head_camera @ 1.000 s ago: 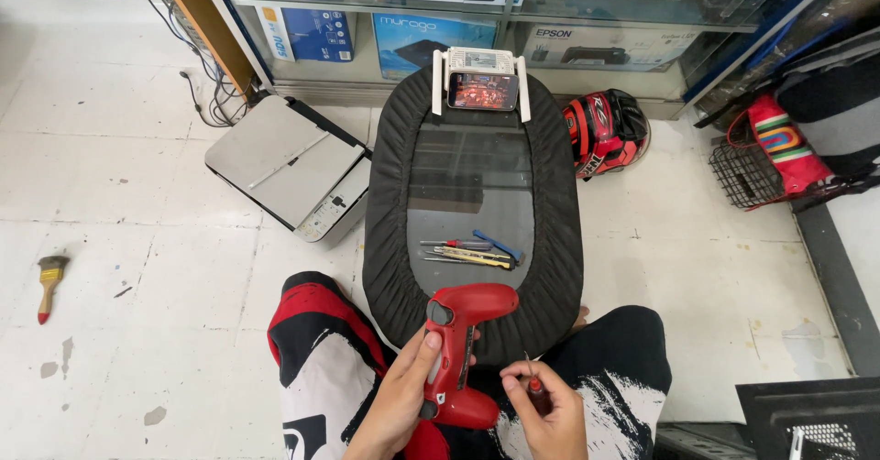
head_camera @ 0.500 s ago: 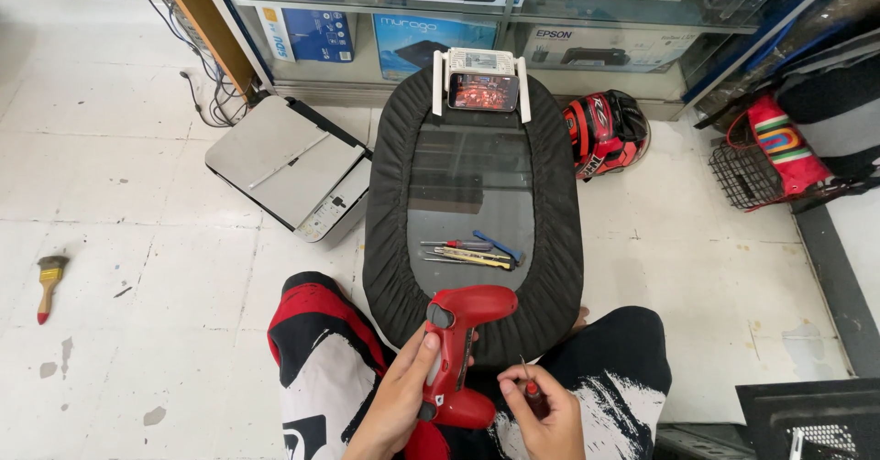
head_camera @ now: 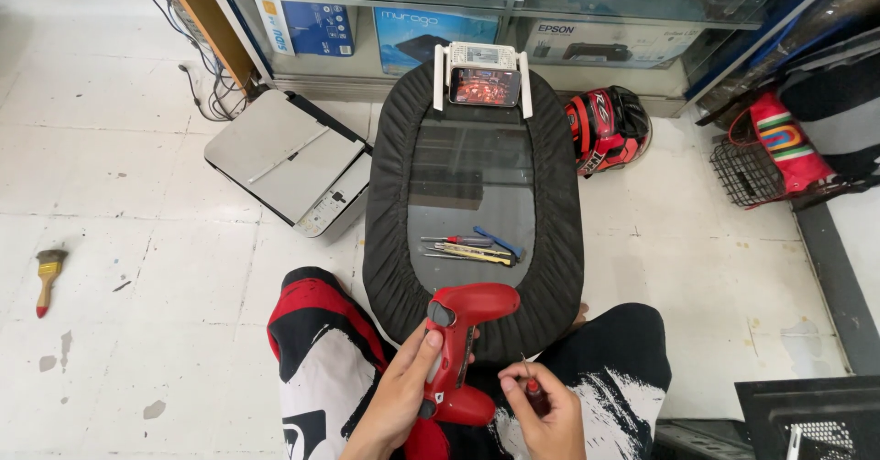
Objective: Repairing a red game controller by unscrewing the back plate and prying open the casing
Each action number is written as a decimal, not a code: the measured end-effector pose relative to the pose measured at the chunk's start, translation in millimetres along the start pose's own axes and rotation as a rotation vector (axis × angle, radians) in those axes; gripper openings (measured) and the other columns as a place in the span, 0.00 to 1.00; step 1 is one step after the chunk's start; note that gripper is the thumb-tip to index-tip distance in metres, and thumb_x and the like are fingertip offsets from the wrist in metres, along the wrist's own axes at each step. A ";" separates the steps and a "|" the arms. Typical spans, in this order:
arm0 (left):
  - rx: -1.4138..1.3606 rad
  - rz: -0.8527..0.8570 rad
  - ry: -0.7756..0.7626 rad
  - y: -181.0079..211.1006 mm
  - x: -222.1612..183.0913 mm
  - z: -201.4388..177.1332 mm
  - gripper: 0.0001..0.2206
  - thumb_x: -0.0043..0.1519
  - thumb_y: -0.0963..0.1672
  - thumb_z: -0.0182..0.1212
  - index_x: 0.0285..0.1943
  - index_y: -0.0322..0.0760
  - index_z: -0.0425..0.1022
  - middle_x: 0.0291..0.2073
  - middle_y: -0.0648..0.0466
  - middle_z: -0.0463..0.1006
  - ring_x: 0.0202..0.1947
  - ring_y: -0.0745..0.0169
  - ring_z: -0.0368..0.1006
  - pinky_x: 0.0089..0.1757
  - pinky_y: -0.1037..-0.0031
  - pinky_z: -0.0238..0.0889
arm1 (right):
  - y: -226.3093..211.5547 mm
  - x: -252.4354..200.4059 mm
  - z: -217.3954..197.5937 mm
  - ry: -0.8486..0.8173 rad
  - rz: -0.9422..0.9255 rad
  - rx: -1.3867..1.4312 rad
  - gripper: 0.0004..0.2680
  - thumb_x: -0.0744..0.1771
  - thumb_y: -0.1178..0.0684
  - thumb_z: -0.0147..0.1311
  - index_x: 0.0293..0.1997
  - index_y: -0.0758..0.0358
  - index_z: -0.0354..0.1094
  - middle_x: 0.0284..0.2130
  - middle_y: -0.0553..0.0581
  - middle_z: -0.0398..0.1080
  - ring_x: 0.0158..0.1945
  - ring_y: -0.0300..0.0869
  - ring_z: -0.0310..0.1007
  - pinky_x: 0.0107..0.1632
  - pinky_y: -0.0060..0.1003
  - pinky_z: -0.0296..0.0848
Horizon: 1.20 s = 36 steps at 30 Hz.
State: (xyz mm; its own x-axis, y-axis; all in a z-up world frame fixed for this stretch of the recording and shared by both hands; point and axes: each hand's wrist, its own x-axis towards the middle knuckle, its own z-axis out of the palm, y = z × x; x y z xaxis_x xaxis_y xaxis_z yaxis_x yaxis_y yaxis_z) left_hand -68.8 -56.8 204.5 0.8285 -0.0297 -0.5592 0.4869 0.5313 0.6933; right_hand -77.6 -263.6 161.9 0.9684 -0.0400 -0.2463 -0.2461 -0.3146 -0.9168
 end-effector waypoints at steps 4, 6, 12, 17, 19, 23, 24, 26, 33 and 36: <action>0.022 0.043 -0.033 -2.9 0.3 -1.6 0.20 0.66 0.50 0.50 0.56 0.33 0.78 0.45 0.48 0.84 0.44 0.55 0.82 0.46 0.72 0.72 | -1.5 0.5 -1.5 0.008 -0.013 0.005 0.05 0.65 0.56 0.62 0.34 0.64 0.83 0.25 0.49 0.77 0.26 0.33 0.62 0.33 0.27 0.63; 0.033 0.021 -0.025 -0.1 -1.1 -0.4 0.20 0.66 0.50 0.50 0.57 0.34 0.78 0.46 0.48 0.84 0.44 0.55 0.82 0.45 0.72 0.72 | -3.7 -0.5 -1.7 0.006 -0.008 0.006 0.05 0.65 0.56 0.62 0.35 0.65 0.83 0.25 0.49 0.76 0.26 0.33 0.61 0.33 0.27 0.62; 0.029 -0.005 -0.026 2.2 -2.3 0.1 0.21 0.65 0.51 0.50 0.59 0.35 0.78 0.47 0.48 0.84 0.45 0.55 0.82 0.45 0.72 0.72 | -4.1 -0.4 -0.5 0.008 -0.025 -0.017 0.05 0.65 0.55 0.62 0.34 0.64 0.82 0.24 0.49 0.76 0.25 0.33 0.61 0.32 0.27 0.61; 0.034 -0.030 -0.025 2.7 -2.8 -0.1 0.22 0.64 0.51 0.50 0.61 0.36 0.77 0.46 0.48 0.83 0.45 0.54 0.82 0.45 0.73 0.72 | -5.4 -0.7 -0.7 0.008 -0.017 -0.017 0.05 0.65 0.55 0.62 0.34 0.64 0.82 0.24 0.49 0.76 0.25 0.33 0.62 0.32 0.27 0.62; 0.066 0.001 -0.025 0.9 -2.1 -0.9 0.21 0.65 0.50 0.50 0.59 0.35 0.78 0.44 0.48 0.84 0.44 0.57 0.82 0.44 0.73 0.72 | -4.8 -1.0 -0.7 0.009 -0.035 -0.020 0.05 0.65 0.54 0.62 0.34 0.64 0.82 0.20 0.49 0.73 0.24 0.33 0.61 0.31 0.27 0.61; 0.034 -0.003 -0.023 -1.1 -1.3 -1.4 0.21 0.65 0.50 0.51 0.59 0.35 0.78 0.45 0.48 0.84 0.44 0.56 0.82 0.44 0.73 0.73 | 0.0 0.0 -0.5 0.011 -0.040 -0.005 0.05 0.65 0.55 0.63 0.34 0.64 0.83 0.19 0.48 0.70 0.24 0.32 0.59 0.31 0.26 0.60; 0.043 0.004 -0.023 -1.7 -1.0 -1.7 0.20 0.65 0.50 0.51 0.59 0.35 0.78 0.43 0.48 0.84 0.43 0.56 0.82 0.43 0.73 0.73 | 0.5 0.5 -0.7 0.008 -0.068 -0.015 0.05 0.64 0.55 0.63 0.34 0.63 0.82 0.20 0.48 0.72 0.23 0.32 0.60 0.31 0.26 0.60; 0.054 0.009 -0.024 -1.7 -1.0 -1.5 0.20 0.65 0.50 0.50 0.58 0.35 0.78 0.42 0.48 0.85 0.43 0.57 0.82 0.43 0.73 0.73 | -0.1 0.0 -0.9 0.006 -0.093 -0.025 0.04 0.64 0.55 0.62 0.34 0.62 0.82 0.20 0.47 0.73 0.23 0.31 0.61 0.31 0.25 0.61; -0.100 -0.060 0.000 4.9 -1.3 2.0 0.22 0.64 0.48 0.52 0.61 0.30 0.77 0.49 0.43 0.84 0.44 0.51 0.80 0.45 0.69 0.71 | -14.3 -2.1 -5.8 -0.023 -0.020 -0.050 0.05 0.65 0.54 0.63 0.38 0.61 0.82 0.20 0.49 0.67 0.25 0.34 0.60 0.33 0.28 0.60; -0.088 -0.055 -0.014 4.4 -2.1 2.8 0.23 0.64 0.50 0.50 0.61 0.30 0.77 0.52 0.42 0.84 0.44 0.52 0.80 0.43 0.70 0.71 | -16.7 -3.7 -10.1 -0.055 -0.045 -0.060 0.06 0.65 0.53 0.61 0.43 0.59 0.81 0.21 0.47 0.69 0.24 0.32 0.60 0.30 0.27 0.60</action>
